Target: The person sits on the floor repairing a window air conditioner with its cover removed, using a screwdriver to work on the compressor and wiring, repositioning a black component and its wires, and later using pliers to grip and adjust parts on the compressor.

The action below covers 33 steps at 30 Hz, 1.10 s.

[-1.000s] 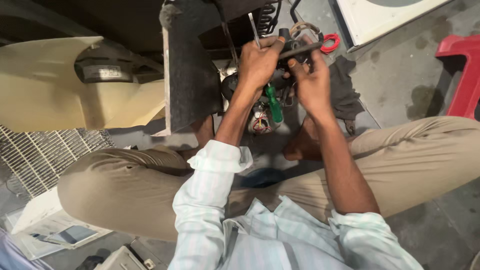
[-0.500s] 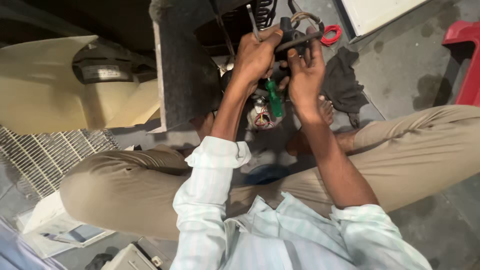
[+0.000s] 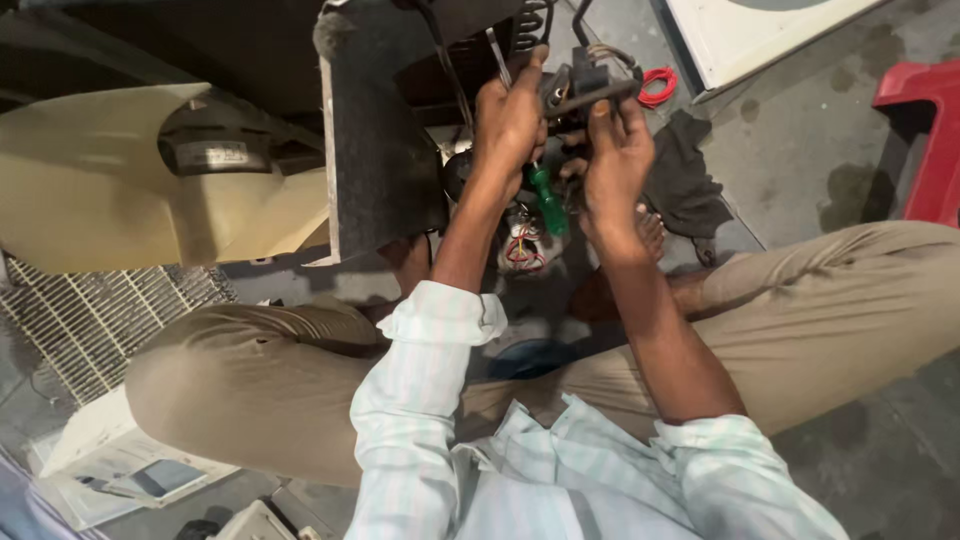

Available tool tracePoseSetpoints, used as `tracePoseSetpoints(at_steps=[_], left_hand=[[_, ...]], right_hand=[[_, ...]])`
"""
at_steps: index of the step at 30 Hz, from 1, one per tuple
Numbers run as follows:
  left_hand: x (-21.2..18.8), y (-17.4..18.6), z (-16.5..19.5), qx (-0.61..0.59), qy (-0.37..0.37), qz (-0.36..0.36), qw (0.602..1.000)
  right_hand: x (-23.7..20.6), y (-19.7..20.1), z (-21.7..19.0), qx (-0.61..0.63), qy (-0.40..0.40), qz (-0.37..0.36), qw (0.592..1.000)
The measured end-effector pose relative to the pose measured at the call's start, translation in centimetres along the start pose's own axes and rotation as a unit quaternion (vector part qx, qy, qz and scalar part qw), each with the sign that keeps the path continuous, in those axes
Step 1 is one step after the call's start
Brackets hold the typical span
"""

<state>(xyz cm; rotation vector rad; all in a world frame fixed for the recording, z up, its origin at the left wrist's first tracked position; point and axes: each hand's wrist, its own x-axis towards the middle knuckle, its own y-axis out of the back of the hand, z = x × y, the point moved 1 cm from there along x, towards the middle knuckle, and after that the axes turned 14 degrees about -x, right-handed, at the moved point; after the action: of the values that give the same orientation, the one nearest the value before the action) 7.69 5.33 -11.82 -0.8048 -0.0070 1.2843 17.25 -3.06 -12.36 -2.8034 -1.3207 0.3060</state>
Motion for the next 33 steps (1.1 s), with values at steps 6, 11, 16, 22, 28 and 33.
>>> tracePoseSetpoints(at_steps=[6, 11, 16, 22, 28, 33], left_hand=[[-0.1, 0.1, -0.4, 0.008, -0.035, 0.046, 0.998], [-1.2, 0.0, -0.4, 0.035, -0.042, 0.021, 0.998], [-3.1, -0.3, 0.1, -0.082, -0.001, -0.081, 0.993], [-7.3, -1.9, 3.3, 0.03, 0.068, -0.077, 0.994], [-11.0, -1.9, 4.5, 0.275, 0.129, -0.001, 0.953], [-11.8, -2.3, 2.7, 0.245, 0.089, -0.045, 0.964]], right_hand=[[-1.3, 0.5, 0.5, -0.01, 0.011, 0.024, 1.0], [-4.0, 2.6, 1.1, -0.11, 0.058, 0.023, 0.992], [-6.2, 6.1, 0.8, -0.218, 0.11, 0.021, 0.969], [-7.3, 8.6, 0.8, -0.148, -0.001, 0.053, 0.988], [-5.4, 8.3, 0.4, -0.09, 0.007, 0.048, 0.995], [-4.0, 9.0, 0.4, 0.023, -0.097, 0.072, 0.992]])
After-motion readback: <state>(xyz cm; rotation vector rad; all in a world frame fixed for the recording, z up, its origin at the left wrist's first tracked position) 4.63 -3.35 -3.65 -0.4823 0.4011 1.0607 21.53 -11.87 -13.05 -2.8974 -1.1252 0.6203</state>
